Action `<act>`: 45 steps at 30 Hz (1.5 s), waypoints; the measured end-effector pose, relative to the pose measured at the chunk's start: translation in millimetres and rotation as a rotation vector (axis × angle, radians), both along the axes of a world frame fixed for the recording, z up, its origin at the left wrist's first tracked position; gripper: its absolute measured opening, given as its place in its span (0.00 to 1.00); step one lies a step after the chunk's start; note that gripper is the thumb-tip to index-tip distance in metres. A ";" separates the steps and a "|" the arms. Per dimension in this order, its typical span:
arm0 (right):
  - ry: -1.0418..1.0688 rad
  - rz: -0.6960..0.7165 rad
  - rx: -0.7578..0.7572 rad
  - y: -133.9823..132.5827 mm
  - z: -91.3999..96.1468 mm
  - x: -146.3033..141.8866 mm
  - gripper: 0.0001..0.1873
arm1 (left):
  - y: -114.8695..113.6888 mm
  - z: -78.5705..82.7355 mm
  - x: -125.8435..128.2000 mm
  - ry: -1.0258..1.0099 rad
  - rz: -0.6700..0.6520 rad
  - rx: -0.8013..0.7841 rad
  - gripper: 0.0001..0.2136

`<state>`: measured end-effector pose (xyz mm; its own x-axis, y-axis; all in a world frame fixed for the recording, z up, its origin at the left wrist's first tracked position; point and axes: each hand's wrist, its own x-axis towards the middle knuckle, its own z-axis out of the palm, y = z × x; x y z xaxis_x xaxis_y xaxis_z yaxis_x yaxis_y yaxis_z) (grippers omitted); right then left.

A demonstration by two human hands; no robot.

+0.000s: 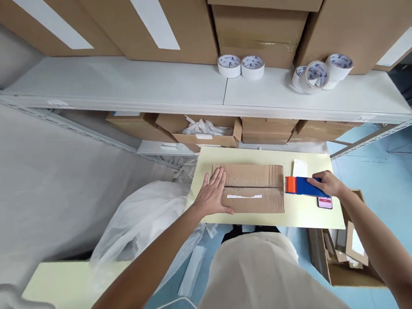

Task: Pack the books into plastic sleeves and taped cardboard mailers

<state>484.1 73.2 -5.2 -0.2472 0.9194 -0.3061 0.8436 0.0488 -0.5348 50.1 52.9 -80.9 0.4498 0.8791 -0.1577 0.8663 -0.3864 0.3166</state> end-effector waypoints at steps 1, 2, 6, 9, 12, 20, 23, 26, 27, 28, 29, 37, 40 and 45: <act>0.006 -0.009 -0.015 -1.1 -8.3 7.1 0.33 | 0.1 0.9 -1.0 0.023 -0.005 -0.010 0.67; 0.015 -0.015 -0.025 -1.7 -16.6 10.9 0.32 | -0.1 2.2 -0.8 0.046 -0.004 -0.019 0.66; 0.062 0.002 -0.003 1.5 -39.8 7.4 0.32 | -5.6 7.4 29.8 0.075 -0.004 -0.032 0.63; 0.100 0.026 -0.004 5.8 -45.0 4.6 0.32 | -14.8 8.5 90.7 -0.005 -0.123 -0.040 0.61; 0.123 0.013 -0.021 7.2 -47.5 5.9 0.32 | -22.5 8.6 155.1 -0.065 -0.215 -0.015 0.60; 0.202 0.021 -0.081 4.5 -61.1 32.7 0.31 | -20.0 2.9 188.4 -0.015 -0.221 -0.073 0.55; 0.121 0.047 -0.073 0.5 -62.1 61.2 0.32 | -19.8 1.7 186.6 -0.003 -0.216 -0.083 0.54; -0.087 0.080 -0.060 -1.0 -57.2 63.6 0.33 | -21.4 5.5 190.3 0.017 -0.222 -0.083 0.51; -0.179 0.087 -0.058 -0.4 -55.1 53.6 0.33 | -22.0 7.6 192.4 0.029 -0.223 -0.078 0.49; -0.279 0.089 -0.064 0.7 -53.3 38.4 0.32 | -22.4 9.8 195.0 0.043 -0.219 -0.069 0.46; -0.367 0.058 -0.056 2.1 -51.8 19.8 0.30 | -22.6 11.9 198.1 0.060 -0.209 -0.057 0.43; -0.517 0.059 -0.028 -15.6 -46.0 -48.0 0.23 | -22.2 10.3 235.8 0.151 -0.058 -0.027 0.45; -0.423 -0.160 0.030 -43.2 -60.7 -26.8 0.28 | -27.1 9.9 232.6 0.020 -0.024 -0.011 0.53; -0.329 -0.268 0.025 -89.9 -119.2 -13.3 0.14 | -36.9 14.0 167.3 -0.079 0.193 0.095 0.46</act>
<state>470.8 -16.7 -124.4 0.1091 0.9459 -0.3056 0.9536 -0.1864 -0.2363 217.4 16.0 -66.9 0.2798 0.9592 -0.0408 0.9010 -0.2477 0.3562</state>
